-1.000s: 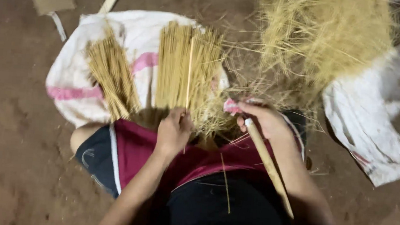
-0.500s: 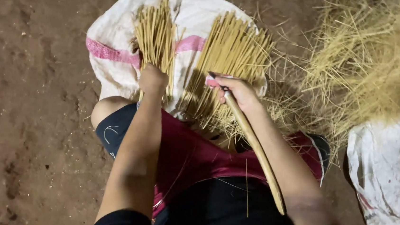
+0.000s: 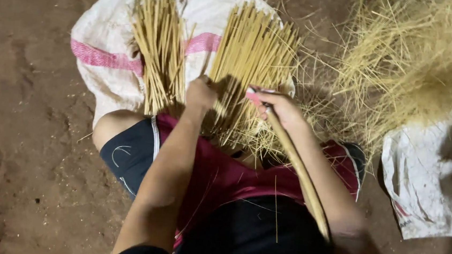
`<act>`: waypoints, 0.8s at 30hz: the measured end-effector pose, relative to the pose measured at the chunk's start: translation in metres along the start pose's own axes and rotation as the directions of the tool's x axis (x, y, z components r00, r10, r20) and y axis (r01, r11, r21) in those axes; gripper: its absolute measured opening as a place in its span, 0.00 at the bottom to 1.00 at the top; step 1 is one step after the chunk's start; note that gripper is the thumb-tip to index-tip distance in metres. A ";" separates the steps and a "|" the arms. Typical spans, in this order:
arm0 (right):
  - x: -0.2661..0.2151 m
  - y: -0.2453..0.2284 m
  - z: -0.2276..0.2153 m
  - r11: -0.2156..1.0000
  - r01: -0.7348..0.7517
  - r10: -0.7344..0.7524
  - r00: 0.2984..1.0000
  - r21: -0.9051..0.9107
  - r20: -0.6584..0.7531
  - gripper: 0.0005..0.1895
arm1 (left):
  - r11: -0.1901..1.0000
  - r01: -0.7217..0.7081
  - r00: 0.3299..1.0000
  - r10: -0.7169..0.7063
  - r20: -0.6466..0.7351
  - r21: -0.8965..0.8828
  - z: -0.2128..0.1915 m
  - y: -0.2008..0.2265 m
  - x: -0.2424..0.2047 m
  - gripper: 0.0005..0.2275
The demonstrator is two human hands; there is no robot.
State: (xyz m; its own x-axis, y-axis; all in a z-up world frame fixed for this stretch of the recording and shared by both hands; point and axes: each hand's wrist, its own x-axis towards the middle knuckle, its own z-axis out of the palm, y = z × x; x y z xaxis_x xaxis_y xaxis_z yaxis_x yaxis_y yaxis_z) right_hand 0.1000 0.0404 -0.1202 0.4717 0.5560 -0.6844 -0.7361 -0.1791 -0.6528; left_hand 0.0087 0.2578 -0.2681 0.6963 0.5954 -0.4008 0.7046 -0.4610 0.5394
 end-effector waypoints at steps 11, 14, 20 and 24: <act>-0.030 0.033 -0.082 0.978 0.018 0.011 0.990 0.207 -0.139 0.08 | 0.935 -0.138 0.981 0.083 0.178 0.327 0.084 0.058 -0.008 0.11; -0.030 0.050 -0.101 0.972 0.009 0.021 0.992 0.233 -0.123 0.10 | 0.895 -0.148 0.976 0.065 0.206 0.422 0.094 0.053 -0.010 0.10; -0.062 0.035 -0.090 0.964 0.040 -0.015 0.995 0.263 -0.099 0.17 | 0.932 -0.130 0.985 0.082 0.151 0.338 0.073 0.053 -0.030 0.08; -0.078 0.035 -0.100 0.957 0.097 -0.063 0.990 0.274 -0.130 0.21 | 0.989 -0.146 0.989 0.146 0.029 0.002 0.042 0.063 -0.048 0.11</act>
State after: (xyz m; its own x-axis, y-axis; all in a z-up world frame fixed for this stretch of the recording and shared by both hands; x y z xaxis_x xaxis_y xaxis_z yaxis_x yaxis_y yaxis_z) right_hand 0.0861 -0.0904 -0.1227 0.5761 0.4562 -0.6782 -0.7915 0.1044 -0.6022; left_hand 0.0259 0.1729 -0.2457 0.7956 0.5022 -0.3387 0.5953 -0.5446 0.5908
